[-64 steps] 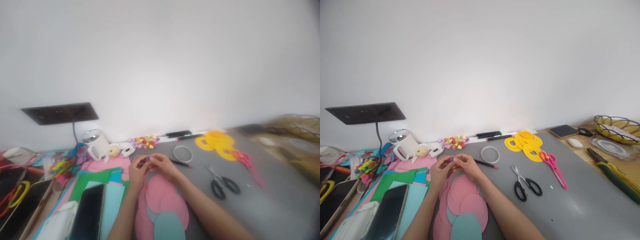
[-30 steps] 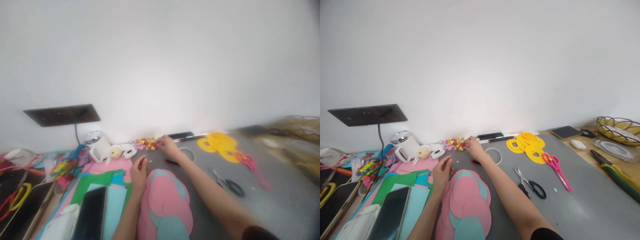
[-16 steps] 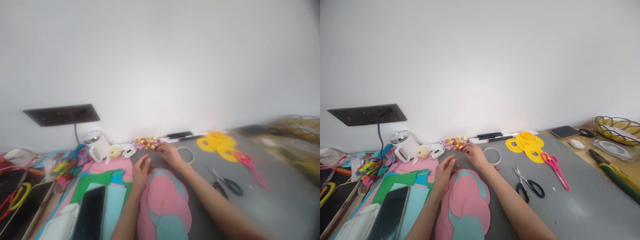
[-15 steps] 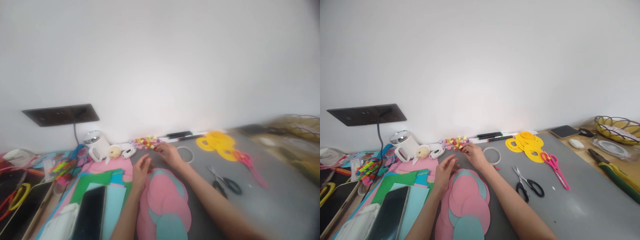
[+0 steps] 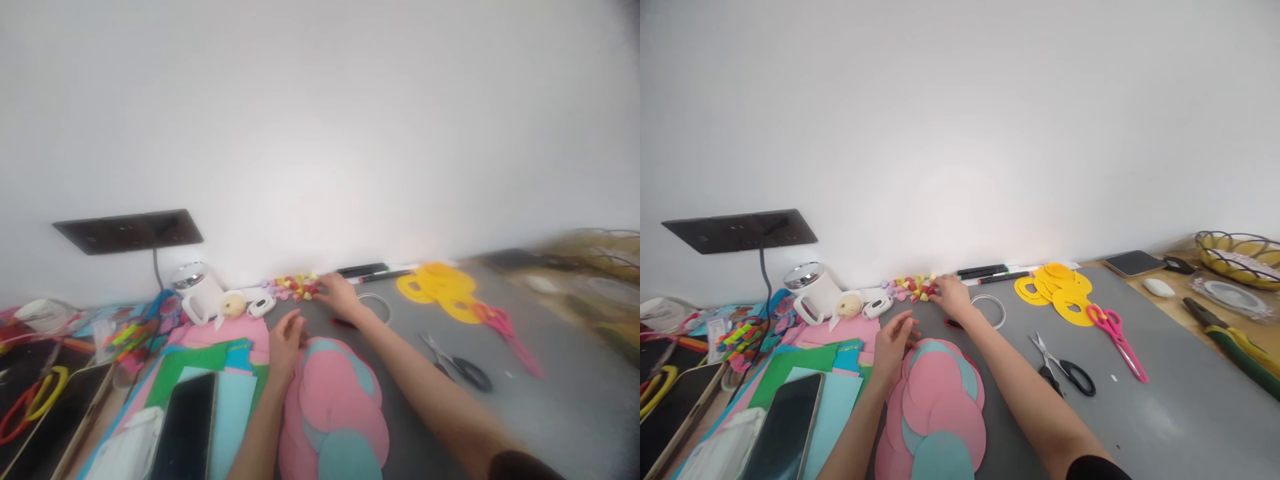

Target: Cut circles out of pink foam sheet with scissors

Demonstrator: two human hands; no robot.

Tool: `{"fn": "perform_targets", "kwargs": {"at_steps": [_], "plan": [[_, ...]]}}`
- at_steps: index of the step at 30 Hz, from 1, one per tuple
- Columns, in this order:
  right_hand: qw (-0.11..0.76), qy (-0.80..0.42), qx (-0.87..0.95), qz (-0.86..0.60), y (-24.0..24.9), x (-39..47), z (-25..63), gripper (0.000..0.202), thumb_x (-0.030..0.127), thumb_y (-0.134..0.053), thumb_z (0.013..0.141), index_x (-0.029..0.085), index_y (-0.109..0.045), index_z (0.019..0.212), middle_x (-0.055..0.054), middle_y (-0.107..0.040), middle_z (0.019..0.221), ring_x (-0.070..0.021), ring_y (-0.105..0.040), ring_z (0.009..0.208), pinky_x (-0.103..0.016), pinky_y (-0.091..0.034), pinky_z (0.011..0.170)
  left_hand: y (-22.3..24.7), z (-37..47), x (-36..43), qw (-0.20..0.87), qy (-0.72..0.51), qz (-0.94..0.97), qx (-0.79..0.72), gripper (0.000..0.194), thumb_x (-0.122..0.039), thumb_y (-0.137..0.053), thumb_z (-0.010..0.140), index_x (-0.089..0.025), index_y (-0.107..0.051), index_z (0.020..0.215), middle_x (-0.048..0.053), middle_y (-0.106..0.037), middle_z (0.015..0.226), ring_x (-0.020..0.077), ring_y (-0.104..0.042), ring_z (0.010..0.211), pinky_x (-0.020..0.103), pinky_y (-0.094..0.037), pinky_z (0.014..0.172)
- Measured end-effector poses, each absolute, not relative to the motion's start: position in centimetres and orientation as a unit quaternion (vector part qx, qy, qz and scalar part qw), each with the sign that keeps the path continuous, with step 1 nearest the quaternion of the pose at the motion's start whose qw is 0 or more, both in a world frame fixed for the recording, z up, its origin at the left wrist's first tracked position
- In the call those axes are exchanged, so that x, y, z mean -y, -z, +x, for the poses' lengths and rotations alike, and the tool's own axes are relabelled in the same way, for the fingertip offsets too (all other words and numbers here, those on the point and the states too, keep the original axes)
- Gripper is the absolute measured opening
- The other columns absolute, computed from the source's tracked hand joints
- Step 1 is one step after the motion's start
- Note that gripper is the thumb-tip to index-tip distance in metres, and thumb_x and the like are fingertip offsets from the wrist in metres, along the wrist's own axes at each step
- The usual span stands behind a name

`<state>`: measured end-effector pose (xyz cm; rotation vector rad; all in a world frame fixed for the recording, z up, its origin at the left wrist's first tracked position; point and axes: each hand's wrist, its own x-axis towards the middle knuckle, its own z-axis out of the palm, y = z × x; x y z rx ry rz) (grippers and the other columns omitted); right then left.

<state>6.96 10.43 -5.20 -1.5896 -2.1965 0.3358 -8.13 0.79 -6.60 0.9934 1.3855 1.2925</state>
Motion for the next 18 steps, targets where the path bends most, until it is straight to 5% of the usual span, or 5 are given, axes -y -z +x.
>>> {"fn": "perform_targets", "kwargs": {"at_steps": [6,18], "plan": [[0.154,-0.092,0.785,-0.593,4.5,-11.8,4.6,0.029,0.024,-0.042,0.092,0.018,-0.07,0.09,-0.012,-0.064,0.103,-0.0258,-0.048,0.101,-0.031,-0.039,0.075,6.5,-8.3,-1.0,0.465,-0.548,0.386,-0.578,0.043,-0.042,-0.061,0.071,-0.011,-0.06,0.1,0.009,-0.065,0.085,0.0113,-0.056,0.058,0.023,-0.048,0.046],[0.121,-0.072,0.779,-0.611,3.9,-12.4,2.7,0.024,0.015,-0.048,0.087,0.012,-0.071,0.092,-0.017,-0.062,0.102,-0.0274,-0.046,0.101,-0.033,-0.036,0.079,6.3,-8.3,-1.0,0.458,-0.551,0.378,-0.586,0.042,-0.043,-0.062,0.07,-0.011,-0.063,0.097,0.008,-0.066,0.081,0.0115,-0.057,0.054,0.024,-0.048,0.045]]}}
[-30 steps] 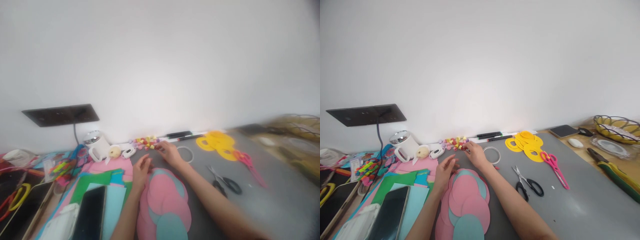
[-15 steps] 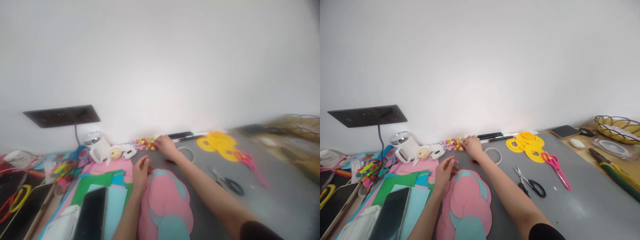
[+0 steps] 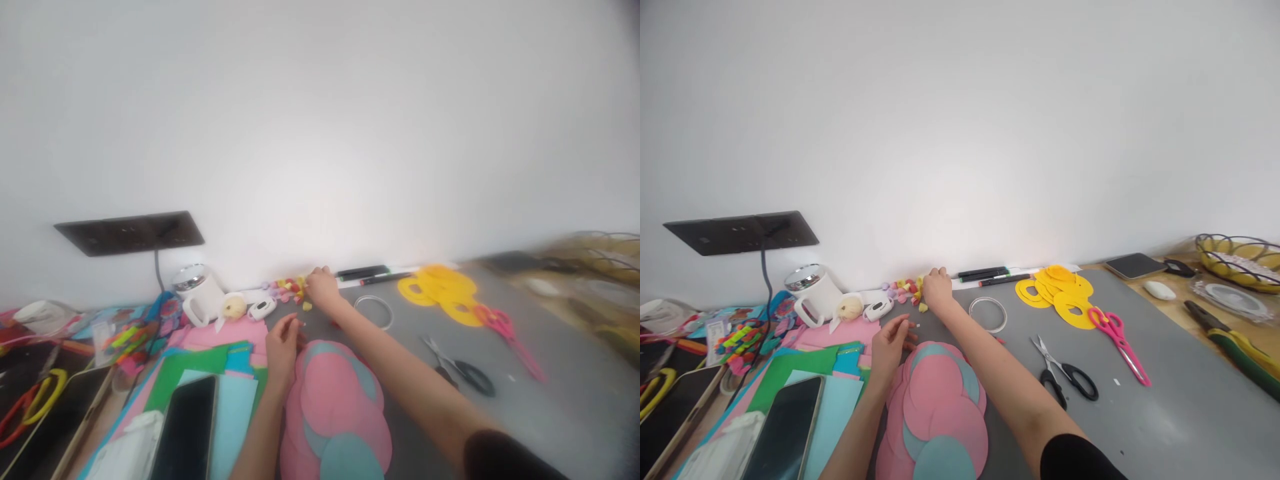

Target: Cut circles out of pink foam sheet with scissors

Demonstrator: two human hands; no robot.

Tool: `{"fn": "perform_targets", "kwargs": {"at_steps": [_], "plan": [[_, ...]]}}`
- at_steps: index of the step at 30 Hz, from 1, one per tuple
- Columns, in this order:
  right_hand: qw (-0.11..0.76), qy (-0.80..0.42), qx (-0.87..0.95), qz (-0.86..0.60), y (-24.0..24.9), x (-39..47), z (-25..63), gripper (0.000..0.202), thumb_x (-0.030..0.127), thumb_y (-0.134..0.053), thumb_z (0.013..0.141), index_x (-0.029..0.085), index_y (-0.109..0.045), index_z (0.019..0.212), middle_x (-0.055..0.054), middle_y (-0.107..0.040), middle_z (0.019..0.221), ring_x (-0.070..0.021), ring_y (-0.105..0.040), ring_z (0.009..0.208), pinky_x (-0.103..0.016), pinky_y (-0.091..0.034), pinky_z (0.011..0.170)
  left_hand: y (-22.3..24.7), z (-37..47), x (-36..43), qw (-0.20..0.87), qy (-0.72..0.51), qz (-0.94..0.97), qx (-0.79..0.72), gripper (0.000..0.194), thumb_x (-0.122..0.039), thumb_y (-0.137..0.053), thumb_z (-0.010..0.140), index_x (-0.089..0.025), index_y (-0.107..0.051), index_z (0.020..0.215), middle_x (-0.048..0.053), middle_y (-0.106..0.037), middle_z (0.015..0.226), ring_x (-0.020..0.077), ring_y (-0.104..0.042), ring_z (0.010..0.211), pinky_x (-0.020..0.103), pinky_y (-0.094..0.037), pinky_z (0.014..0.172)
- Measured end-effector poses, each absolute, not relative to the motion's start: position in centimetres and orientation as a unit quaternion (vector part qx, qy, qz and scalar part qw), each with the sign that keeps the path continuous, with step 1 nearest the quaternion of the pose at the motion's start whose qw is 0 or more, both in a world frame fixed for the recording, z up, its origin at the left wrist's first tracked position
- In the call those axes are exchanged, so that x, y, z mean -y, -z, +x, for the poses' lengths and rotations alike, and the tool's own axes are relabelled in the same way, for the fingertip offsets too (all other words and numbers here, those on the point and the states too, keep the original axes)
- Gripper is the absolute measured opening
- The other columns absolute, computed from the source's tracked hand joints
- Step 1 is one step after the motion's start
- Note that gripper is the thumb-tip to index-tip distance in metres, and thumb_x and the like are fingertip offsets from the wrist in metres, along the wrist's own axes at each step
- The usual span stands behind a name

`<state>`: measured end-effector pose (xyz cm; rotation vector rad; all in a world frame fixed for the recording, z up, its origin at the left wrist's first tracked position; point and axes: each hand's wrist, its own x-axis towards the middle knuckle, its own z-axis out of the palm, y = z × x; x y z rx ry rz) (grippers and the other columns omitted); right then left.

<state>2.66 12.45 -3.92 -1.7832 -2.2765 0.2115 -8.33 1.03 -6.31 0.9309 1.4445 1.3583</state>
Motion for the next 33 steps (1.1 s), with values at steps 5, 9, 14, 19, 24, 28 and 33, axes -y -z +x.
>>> {"fn": "perform_targets", "kwargs": {"at_steps": [5,9,14,19,24,28,33], "plan": [[0.134,-0.079,0.782,-0.604,3.4,-12.4,1.0,0.031,0.029,-0.046,0.09,0.013,-0.071,0.094,-0.017,-0.061,0.104,-0.0286,-0.045,0.102,-0.034,-0.037,0.081,6.5,-8.5,-1.0,0.453,-0.552,0.377,-0.589,0.047,-0.046,-0.062,0.069,-0.011,-0.063,0.1,0.007,-0.065,0.076,0.0121,-0.057,0.052,0.025,-0.048,0.045],[0.139,-0.093,0.78,-0.603,3.8,-12.4,0.2,0.025,0.03,-0.054,0.086,0.015,-0.071,0.095,-0.016,-0.061,0.103,-0.0284,-0.046,0.1,-0.035,-0.037,0.081,6.5,-8.7,-1.0,0.447,-0.553,0.382,-0.59,0.045,-0.045,-0.062,0.07,-0.01,-0.063,0.098,0.008,-0.066,0.079,0.0125,-0.057,0.052,0.025,-0.049,0.045],[0.153,-0.114,0.772,-0.607,4.3,-12.2,0.1,0.018,0.026,-0.057,0.084,0.019,-0.07,0.095,-0.013,-0.06,0.106,-0.0255,-0.047,0.1,-0.034,-0.038,0.081,6.4,-8.7,-1.0,0.442,-0.553,0.388,-0.59,0.045,-0.047,-0.063,0.069,-0.011,-0.064,0.096,0.008,-0.067,0.077,0.0131,-0.058,0.051,0.026,-0.048,0.044],[0.181,-0.128,0.761,-0.61,4.2,-11.8,-0.4,0.021,0.029,-0.064,0.079,0.014,-0.07,0.092,-0.018,-0.058,0.108,-0.0305,-0.045,0.104,-0.039,-0.039,0.083,6.9,-8.8,-1.1,0.44,-0.554,0.392,-0.588,0.045,-0.046,-0.063,0.069,-0.012,-0.065,0.098,0.007,-0.067,0.077,0.0131,-0.059,0.051,0.026,-0.049,0.045],[0.248,-0.164,0.753,-0.587,4.2,-11.5,-0.3,0.011,0.015,-0.06,0.08,0.014,-0.07,0.083,-0.017,-0.062,0.104,-0.0283,-0.049,0.104,-0.039,-0.041,0.085,7.4,-9.0,-1.0,0.44,-0.556,0.395,-0.584,0.046,-0.046,-0.063,0.07,-0.011,-0.064,0.1,0.006,-0.066,0.073,0.0135,-0.058,0.052,0.026,-0.049,0.046],[0.335,-0.217,0.749,-0.529,4.2,-9.6,1.4,0.009,0.021,-0.059,0.082,0.018,-0.068,0.083,-0.008,-0.065,0.104,-0.0189,-0.058,0.095,-0.03,-0.047,0.08,6.9,-8.9,-1.0,0.434,-0.563,0.388,-0.587,0.049,-0.049,-0.062,0.072,-0.011,-0.063,0.103,0.006,-0.066,0.075,0.0131,-0.057,0.052,0.026,-0.048,0.046],[0.42,-0.259,0.74,-0.458,4.6,-5.1,4.4,0.011,0.023,-0.057,0.083,0.018,-0.065,0.078,-0.007,-0.067,0.099,-0.0161,-0.063,0.091,-0.026,-0.051,0.075,5.8,-8.3,-0.6,0.496,-0.59,0.353,-0.53,0.053,-0.053,-0.06,0.074,-0.011,-0.062,0.107,0.009,-0.067,0.084,0.0144,-0.06,0.059,0.027,-0.049,0.049]]}}
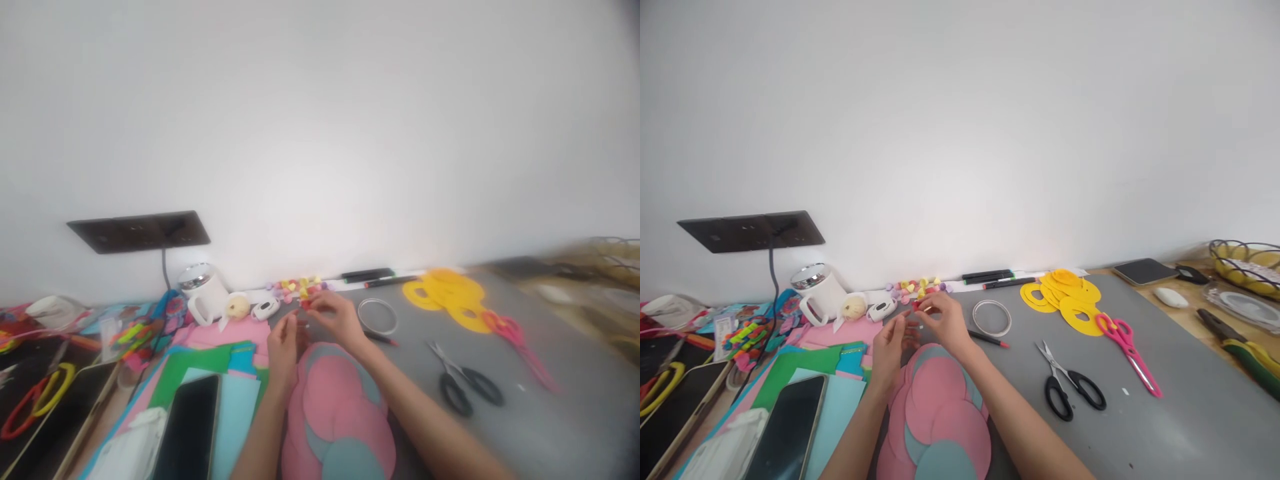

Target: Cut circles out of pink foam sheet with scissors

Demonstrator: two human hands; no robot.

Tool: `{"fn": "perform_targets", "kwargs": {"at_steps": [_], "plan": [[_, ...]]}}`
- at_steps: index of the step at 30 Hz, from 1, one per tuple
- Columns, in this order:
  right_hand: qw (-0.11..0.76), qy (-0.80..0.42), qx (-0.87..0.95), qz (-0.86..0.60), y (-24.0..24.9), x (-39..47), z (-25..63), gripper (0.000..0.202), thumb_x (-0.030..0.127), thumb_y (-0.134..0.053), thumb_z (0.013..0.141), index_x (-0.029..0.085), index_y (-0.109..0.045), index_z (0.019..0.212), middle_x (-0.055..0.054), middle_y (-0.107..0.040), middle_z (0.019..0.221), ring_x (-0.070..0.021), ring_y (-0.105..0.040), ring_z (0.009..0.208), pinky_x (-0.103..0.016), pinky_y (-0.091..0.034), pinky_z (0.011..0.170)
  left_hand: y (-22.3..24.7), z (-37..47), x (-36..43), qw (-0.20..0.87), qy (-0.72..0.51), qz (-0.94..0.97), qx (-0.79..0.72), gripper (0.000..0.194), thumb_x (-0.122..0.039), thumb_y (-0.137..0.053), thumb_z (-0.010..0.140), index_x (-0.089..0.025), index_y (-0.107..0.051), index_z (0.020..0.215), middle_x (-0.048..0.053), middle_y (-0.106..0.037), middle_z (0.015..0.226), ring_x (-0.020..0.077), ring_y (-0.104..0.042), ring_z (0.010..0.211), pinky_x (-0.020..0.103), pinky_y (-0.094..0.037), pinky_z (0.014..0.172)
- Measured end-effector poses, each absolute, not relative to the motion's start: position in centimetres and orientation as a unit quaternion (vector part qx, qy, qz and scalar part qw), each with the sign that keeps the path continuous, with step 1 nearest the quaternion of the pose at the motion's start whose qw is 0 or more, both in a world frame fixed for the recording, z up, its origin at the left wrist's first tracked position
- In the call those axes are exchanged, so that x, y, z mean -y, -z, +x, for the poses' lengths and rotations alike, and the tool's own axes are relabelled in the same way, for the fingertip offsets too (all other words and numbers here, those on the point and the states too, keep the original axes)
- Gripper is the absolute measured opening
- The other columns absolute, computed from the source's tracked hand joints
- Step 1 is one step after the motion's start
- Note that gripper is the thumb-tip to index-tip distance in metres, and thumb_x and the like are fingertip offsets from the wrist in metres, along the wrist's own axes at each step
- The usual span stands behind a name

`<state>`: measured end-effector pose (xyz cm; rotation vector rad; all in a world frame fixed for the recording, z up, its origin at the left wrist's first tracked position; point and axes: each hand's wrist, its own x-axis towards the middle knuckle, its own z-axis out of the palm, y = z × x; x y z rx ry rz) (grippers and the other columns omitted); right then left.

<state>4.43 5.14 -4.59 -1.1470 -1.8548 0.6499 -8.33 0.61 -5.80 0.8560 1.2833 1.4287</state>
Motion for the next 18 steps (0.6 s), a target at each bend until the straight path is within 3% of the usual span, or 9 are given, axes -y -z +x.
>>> {"fn": "perform_targets", "kwargs": {"at_steps": [4,9,18], "plan": [[0.517,-0.242,0.733,-0.369,5.8,-3.5,5.1,0.01,0.023,-0.06,0.082,0.02,-0.066,0.075,-0.008,-0.068,0.094,-0.0192,-0.064,0.09,-0.033,-0.052,0.079,5.4,-8.2,-0.5,0.604,-0.58,0.309,-0.45,0.05,-0.051,-0.065,0.071,-0.01,-0.067,0.099,0.012,-0.069,0.085,0.0175,-0.064,0.069,0.03,-0.052,0.061],[0.514,-0.224,0.761,-0.327,7.1,-3.7,5.1,0.007,0.023,-0.061,0.082,0.022,-0.067,0.078,-0.008,-0.067,0.095,-0.0201,-0.062,0.093,-0.036,-0.051,0.082,5.4,-8.3,-0.6,0.627,-0.583,0.267,-0.443,0.04,-0.036,-0.08,0.058,-0.011,-0.07,0.087,0.008,-0.07,0.081,0.0142,-0.063,0.067,0.028,-0.052,0.066],[0.545,-0.22,0.739,-0.328,7.7,-3.6,5.6,0.014,0.028,-0.066,0.079,0.023,-0.065,0.092,-0.009,-0.062,0.1,-0.02,-0.062,0.093,-0.034,-0.053,0.08,5.3,-8.4,-0.7,0.652,-0.597,0.233,-0.406,0.038,-0.027,-0.083,0.055,-0.013,-0.07,0.088,0.007,-0.072,0.086,0.0164,-0.066,0.075,0.029,-0.054,0.071]]}}
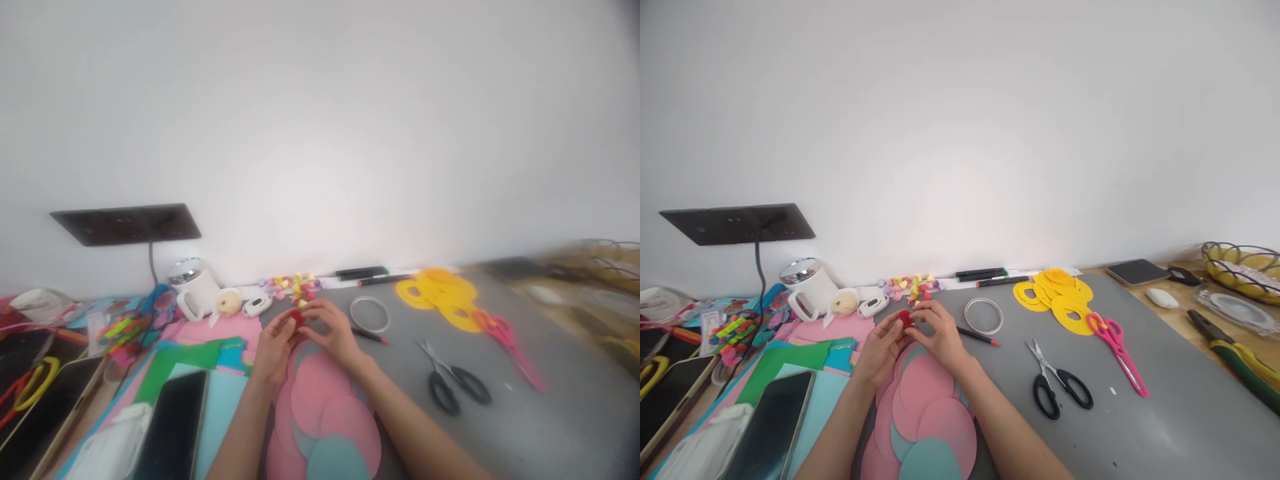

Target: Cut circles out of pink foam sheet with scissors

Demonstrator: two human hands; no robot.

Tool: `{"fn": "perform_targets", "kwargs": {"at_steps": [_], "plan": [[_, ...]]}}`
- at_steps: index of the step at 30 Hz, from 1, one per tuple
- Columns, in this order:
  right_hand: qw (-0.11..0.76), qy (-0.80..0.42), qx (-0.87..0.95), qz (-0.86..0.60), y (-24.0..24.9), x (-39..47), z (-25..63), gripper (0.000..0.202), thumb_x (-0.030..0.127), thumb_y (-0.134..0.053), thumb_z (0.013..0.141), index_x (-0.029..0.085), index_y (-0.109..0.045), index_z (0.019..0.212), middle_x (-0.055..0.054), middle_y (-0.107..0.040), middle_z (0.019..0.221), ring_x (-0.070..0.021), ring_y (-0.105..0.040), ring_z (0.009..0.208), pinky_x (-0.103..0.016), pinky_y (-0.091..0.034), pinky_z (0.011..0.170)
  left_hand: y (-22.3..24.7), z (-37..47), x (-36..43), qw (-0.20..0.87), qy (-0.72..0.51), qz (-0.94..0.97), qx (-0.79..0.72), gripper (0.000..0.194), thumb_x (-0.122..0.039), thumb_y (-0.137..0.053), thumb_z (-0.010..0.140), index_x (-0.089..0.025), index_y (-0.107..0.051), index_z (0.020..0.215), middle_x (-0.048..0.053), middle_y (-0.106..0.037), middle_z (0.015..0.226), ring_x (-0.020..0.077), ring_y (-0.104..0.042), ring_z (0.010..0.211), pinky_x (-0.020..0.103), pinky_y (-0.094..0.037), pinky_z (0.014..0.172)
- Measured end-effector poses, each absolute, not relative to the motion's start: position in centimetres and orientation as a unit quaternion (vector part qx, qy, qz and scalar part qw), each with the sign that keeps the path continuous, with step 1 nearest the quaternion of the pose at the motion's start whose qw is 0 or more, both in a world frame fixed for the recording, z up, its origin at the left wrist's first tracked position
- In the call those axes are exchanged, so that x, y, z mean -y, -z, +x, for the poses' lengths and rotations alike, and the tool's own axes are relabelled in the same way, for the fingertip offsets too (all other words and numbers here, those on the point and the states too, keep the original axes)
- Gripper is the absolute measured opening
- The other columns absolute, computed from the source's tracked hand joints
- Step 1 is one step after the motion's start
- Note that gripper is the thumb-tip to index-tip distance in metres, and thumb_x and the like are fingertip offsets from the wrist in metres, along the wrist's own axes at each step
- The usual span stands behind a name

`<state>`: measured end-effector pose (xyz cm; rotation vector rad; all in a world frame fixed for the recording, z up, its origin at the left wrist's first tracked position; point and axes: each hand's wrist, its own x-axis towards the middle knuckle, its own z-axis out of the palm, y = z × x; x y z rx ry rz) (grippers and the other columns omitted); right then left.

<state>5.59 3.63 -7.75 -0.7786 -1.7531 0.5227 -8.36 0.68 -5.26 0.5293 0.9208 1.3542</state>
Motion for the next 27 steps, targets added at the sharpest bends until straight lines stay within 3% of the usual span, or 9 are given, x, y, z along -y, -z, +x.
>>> {"fn": "perform_targets", "kwargs": {"at_steps": [8,16,27], "plan": [[0.554,-0.243,0.721,-0.337,7.3,-3.5,5.4,0.007,0.02,-0.06,0.082,0.019,-0.067,0.082,-0.009,-0.064,0.094,-0.0185,-0.063,0.088,-0.032,-0.052,0.079,5.6,-8.4,-0.6,0.656,-0.582,0.266,-0.4,0.035,-0.028,-0.079,0.062,-0.013,-0.071,0.093,0.01,-0.072,0.095,0.0198,-0.067,0.083,0.033,-0.053,0.079],[0.552,-0.307,0.674,-0.382,6.5,-3.3,5.5,0.01,0.025,-0.061,0.08,0.019,-0.065,0.073,-0.009,-0.065,0.093,-0.0195,-0.064,0.086,-0.028,-0.052,0.067,5.1,-8.2,-0.5,0.653,-0.571,0.299,-0.398,0.035,-0.039,-0.07,0.072,-0.011,-0.071,0.093,0.014,-0.072,0.094,0.0221,-0.067,0.083,0.034,-0.053,0.076],[0.55,-0.365,0.649,-0.378,6.9,-3.2,5.1,0.014,0.028,-0.062,0.078,0.019,-0.061,0.068,-0.008,-0.065,0.09,-0.0194,-0.064,0.085,-0.032,-0.053,0.074,5.1,-7.8,-0.4,0.617,-0.574,0.302,-0.445,0.037,-0.04,-0.071,0.07,-0.008,-0.072,0.089,0.014,-0.073,0.087,0.0231,-0.068,0.08,0.033,-0.054,0.073]]}}
